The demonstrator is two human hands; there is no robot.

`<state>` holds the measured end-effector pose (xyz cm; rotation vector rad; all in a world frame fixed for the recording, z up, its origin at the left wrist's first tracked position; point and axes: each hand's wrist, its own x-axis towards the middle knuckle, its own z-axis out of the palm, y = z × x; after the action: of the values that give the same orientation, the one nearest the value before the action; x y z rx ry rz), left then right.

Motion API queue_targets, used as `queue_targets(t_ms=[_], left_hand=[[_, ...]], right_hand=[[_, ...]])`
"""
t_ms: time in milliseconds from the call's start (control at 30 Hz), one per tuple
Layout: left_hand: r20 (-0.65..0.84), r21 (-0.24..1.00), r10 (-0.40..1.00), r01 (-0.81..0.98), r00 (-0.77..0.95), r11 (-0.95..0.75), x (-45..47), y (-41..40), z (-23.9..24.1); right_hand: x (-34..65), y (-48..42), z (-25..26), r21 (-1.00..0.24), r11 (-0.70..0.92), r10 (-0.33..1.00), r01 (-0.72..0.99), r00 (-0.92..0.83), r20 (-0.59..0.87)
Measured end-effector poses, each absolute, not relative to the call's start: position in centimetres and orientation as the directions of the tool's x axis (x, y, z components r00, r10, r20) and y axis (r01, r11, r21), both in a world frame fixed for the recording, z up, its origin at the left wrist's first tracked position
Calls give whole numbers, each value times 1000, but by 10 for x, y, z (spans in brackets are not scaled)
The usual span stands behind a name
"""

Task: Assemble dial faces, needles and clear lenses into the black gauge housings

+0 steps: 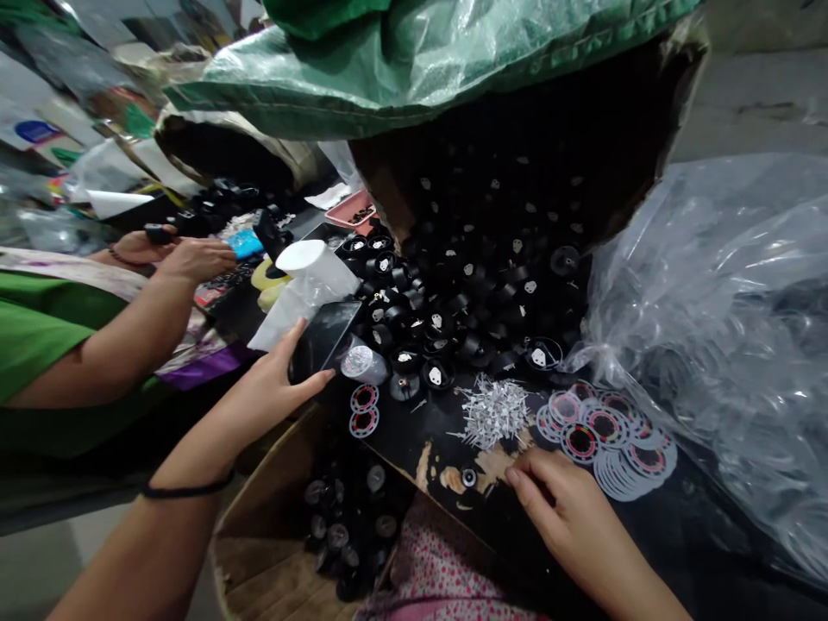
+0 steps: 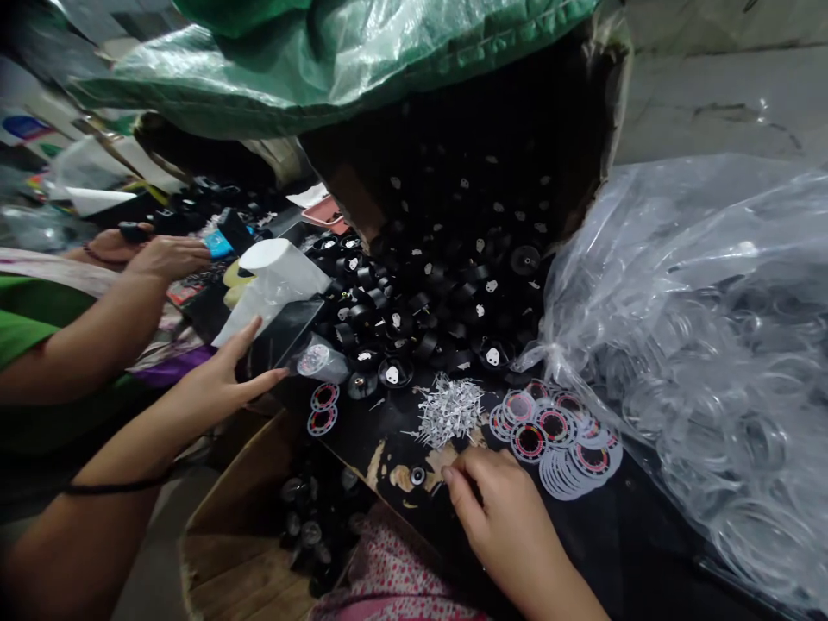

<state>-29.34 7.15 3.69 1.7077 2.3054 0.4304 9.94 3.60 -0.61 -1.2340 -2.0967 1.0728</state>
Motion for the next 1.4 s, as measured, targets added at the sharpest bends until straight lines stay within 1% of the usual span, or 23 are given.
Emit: queue_targets(t_ms=[67,133,300,467,633,733,967,1000,1067,1133,1167,1200,1233,1300,1400], left_hand=[[-36,350,971,907,-236,234,-298,75,38],[-48,326,974,919,-220,223,-298,80,39],[-23,267,957,921,-289,284,-288,94,40],[14,175,927,914,-374,366,-272,111,41],[71,104,920,920,-386,378,-261,112,41],[98,84,923,927,-372,365,-258,111,41],[152,86,935,947,-321,311,-249,110,40],[182,91,933,950,-311,299,-245,106,41],[293,137,916,960,-274,243,-230,93,42],[410,217,892,970,-191,108,-208,79,36],[421,255,901,967,-110,-1,-196,73,31],[386,269,923,956,5,-117,-183,68,24],[357,261,931,948,82,-184,-172,66,16],[335,246,934,946,123,-213,-154,64,1],[340,230,935,956,97,-182,-142,69,-13]], right_hand=[[99,36,-6,-811,288,875,509,-484,8],[99,35,-6,-808,283,875,517,-485,-4],[99,35,-7,-796,289,866,531,-499,-19],[99,35,-7,-794,279,865,539,-500,-36],[98,33,-5,-803,300,868,515,-496,6],[98,33,-3,-802,311,872,510,-489,28],[99,33,-3,-791,333,875,514,-480,57],[100,33,-3,-790,337,877,513,-476,65],[100,33,-4,-791,344,881,506,-464,87],[100,32,-4,-795,356,882,490,-458,113],[100,32,-4,-798,364,880,480,-457,127],[100,32,-4,-800,372,878,472,-458,138],[99,31,-4,-800,378,877,466,-457,149],[99,31,-3,-799,386,876,461,-455,161],[99,32,-3,-797,377,882,472,-447,152]])
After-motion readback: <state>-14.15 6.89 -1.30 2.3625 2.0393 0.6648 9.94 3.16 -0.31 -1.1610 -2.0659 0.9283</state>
